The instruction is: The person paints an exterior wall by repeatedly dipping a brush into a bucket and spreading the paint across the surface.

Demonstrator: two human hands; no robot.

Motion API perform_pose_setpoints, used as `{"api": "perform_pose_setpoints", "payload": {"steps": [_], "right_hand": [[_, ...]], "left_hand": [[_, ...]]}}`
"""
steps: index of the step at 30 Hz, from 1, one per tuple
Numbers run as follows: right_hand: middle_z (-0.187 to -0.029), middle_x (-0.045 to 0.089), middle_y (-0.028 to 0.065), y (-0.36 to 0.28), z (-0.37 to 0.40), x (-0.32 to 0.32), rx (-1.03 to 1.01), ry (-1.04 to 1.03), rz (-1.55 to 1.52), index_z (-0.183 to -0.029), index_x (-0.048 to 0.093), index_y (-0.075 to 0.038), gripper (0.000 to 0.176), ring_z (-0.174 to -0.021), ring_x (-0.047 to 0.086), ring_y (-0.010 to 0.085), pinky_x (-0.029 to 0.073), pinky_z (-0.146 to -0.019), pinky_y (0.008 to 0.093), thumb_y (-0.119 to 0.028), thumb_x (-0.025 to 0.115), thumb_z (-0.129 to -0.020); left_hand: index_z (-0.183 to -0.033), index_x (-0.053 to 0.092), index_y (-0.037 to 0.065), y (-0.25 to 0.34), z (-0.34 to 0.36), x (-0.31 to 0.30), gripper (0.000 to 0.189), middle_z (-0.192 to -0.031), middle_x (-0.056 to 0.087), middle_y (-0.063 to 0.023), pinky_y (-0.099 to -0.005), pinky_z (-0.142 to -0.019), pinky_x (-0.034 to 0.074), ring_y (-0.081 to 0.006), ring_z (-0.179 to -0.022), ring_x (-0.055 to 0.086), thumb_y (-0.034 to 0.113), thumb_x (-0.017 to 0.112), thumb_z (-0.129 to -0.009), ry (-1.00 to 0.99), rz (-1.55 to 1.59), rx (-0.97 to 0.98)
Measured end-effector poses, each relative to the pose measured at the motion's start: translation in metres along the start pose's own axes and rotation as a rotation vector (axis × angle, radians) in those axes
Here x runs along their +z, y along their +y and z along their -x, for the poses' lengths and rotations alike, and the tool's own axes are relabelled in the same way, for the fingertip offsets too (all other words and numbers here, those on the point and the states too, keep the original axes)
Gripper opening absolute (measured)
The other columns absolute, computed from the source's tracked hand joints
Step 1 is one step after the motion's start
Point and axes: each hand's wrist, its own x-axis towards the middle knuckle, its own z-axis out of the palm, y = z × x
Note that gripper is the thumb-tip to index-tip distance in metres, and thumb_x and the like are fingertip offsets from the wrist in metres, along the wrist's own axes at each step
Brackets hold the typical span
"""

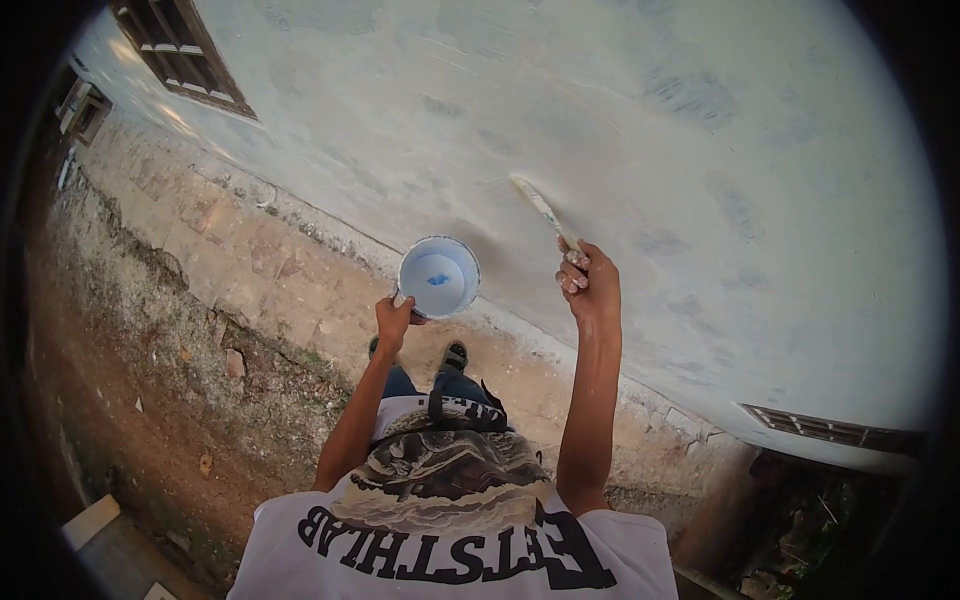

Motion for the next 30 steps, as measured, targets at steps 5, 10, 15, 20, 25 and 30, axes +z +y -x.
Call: {"api": "perform_pose_setpoints", "payload": {"steps": [5, 10, 15, 20, 25, 30], "right_hand": [[-0.055, 0.036, -0.0059, 0.005, 0.072, 0.018, -0.124, 0.166, 0.315, -0.103, 0.057, 0.005, 0.027, -0.038, 0.029, 0.006, 0.026, -0.039, 0.0216, -0.018, 0.045, -0.096], [-0.067, 0.06, 0.0098, 0.051, 0.029, -0.011, -0.8, 0.114, 1.655, -0.108, 0.059, -0.002, 0.024, -0.05, 0.057, 0.0237, 0.044, -0.048, 0.0298, -0.02, 0.056, -0.092], [-0.078, 0.063, 0.0132, 0.068, -0.057, -0.02, -1.091, -0.012, 1.991, -0.107, 0.061, -0.005, 0.025, -0.062, 0.062, 0.0295, 0.05, -0.056, 0.0368, -0.023, 0.057, -0.091], [-0.079, 0.063, 0.0114, 0.038, -0.064, -0.021, -1.182, 0.105, 2.027, -0.107, 0.062, -0.006, 0.024, -0.063, 0.063, 0.0286, 0.051, -0.052, 0.0381, -0.023, 0.059, -0.089], [-0.083, 0.065, 0.0133, 0.002, 0.01, -0.026, -1.113, 0.173, 1.911, -0.107, 0.063, -0.004, 0.022, -0.065, 0.063, 0.0293, 0.05, -0.056, 0.0386, -0.014, 0.06, -0.088], [-0.08, 0.064, 0.0123, 0.017, 0.021, -0.014, -1.084, 0.146, 1.932, -0.106, 0.063, -0.004, 0.021, -0.064, 0.062, 0.0269, 0.05, -0.055, 0.0373, -0.014, 0.061, -0.087]], "left_hand": [[-0.089, 0.05, -0.021, 0.002, -0.012, -0.018, 0.025, -0.066, 0.063, -0.0229, -0.0321, -0.043, 0.056, -0.028, -0.051, 0.066, 0.001, 0.06, -0.083, -0.049, -0.034, 0.021], [-0.094, 0.05, -0.023, 0.013, -0.012, -0.033, 0.029, -0.065, 0.063, -0.0229, -0.0318, -0.043, 0.056, -0.0273, -0.05, 0.065, 0.002, 0.06, -0.083, -0.093, -0.063, 0.033], [-0.099, 0.049, -0.025, 0.013, -0.013, -0.046, 0.034, -0.065, 0.063, -0.0235, -0.0319, -0.043, 0.056, -0.0268, -0.05, 0.065, 0.003, 0.06, -0.083, -0.113, -0.098, 0.033], [-0.1, 0.049, -0.025, 0.02, -0.007, -0.055, 0.034, -0.064, 0.063, -0.024, -0.032, -0.044, 0.056, -0.0276, -0.051, 0.066, 0.003, 0.06, -0.084, -0.083, -0.122, 0.038], [-0.1, 0.048, -0.024, 0.018, -0.008, -0.062, 0.035, -0.064, 0.063, -0.0246, -0.0319, -0.044, 0.056, -0.0275, -0.051, 0.066, 0.004, 0.061, -0.084, -0.101, -0.119, 0.035], [-0.101, 0.05, -0.022, 0.016, -0.003, -0.059, 0.033, -0.064, 0.063, -0.0234, -0.0314, -0.044, 0.055, -0.0266, -0.051, 0.066, 0.004, 0.061, -0.084, -0.06, -0.11, 0.046]]}}
